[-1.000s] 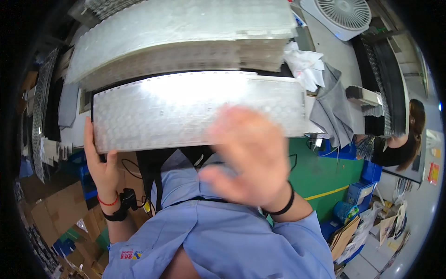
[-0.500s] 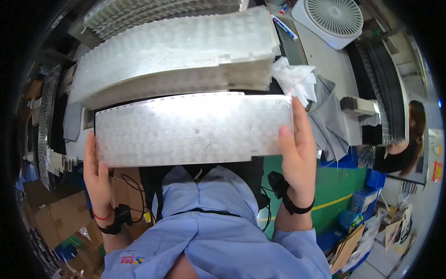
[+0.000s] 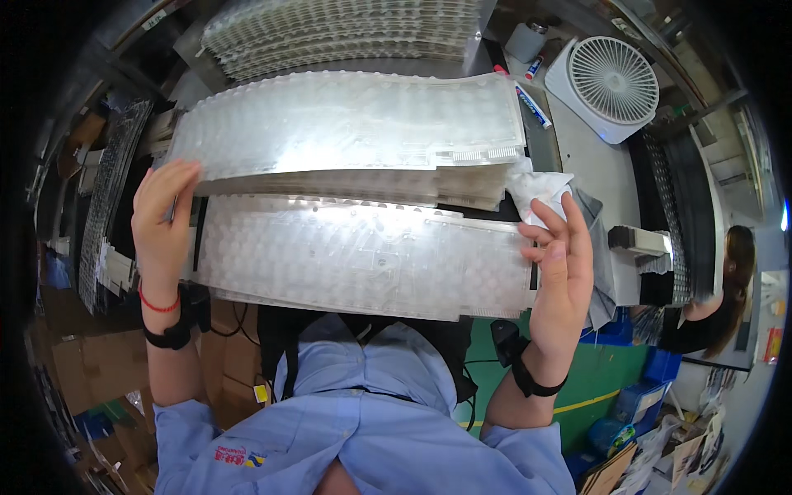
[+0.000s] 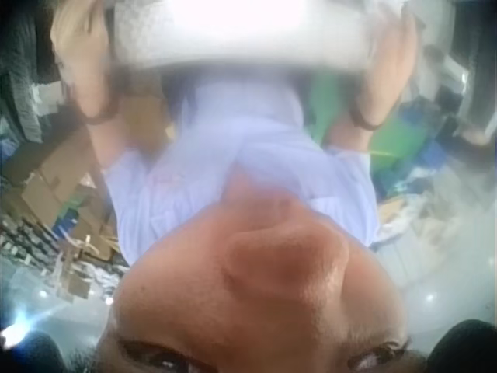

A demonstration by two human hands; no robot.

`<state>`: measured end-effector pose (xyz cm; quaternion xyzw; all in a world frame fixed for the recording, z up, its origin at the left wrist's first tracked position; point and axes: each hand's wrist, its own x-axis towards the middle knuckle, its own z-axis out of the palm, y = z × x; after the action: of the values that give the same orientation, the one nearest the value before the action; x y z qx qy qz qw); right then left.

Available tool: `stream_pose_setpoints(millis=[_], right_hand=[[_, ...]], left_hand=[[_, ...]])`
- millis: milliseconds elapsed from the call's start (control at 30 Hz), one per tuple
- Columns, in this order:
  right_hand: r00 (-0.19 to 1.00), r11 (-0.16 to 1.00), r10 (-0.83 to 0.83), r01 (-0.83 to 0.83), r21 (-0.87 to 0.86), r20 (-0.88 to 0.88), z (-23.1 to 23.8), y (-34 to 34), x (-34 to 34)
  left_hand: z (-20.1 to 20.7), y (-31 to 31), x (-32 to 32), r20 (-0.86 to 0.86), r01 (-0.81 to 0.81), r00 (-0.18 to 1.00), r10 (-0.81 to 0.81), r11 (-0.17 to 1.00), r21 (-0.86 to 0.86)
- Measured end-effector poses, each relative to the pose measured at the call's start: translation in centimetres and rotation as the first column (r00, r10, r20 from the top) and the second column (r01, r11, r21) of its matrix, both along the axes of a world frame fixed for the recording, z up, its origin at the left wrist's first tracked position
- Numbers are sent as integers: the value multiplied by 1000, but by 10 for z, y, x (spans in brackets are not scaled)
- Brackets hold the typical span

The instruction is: Inspecting and sorting clear plastic component trays at a workstation.

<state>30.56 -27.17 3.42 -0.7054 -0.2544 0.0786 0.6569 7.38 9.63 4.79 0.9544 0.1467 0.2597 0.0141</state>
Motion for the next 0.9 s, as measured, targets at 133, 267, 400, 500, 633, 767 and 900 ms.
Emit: stream_pose_setpoints(millis=[133, 267, 400, 500, 633, 767, 900], right_hand=[[996, 1000, 0, 2, 29, -87, -1, 6, -3], [993, 1000, 4, -2, 20, -121, 1, 10, -7], [955, 985, 110, -68, 158, -275, 1, 3, -4], [924, 968, 189, -118, 223, -332, -2, 3, -5], [884, 943, 284, -188, 275, -371, -1, -6, -13], [964, 995, 94, -97, -1, -249, -9, -19, -16], [983, 999, -14, 4, -54, -183, -8, -18, -22]], left_hand=[[2, -14, 14, 137, -69, 988, 73, 997, -33], [-2, -6, 3, 126, 1, 992, 13, 994, -112], [3, -24, -19, 64, 34, 998, -27, 993, -113], [-3, -41, -39, 49, 19, 999, -12, 991, -132], [-12, -64, -54, -16, 92, 995, -100, 960, -265], [-21, -74, -66, 83, 149, 989, -125, 820, -552], [-21, -75, -72, 67, 72, 997, -43, 846, -528]])
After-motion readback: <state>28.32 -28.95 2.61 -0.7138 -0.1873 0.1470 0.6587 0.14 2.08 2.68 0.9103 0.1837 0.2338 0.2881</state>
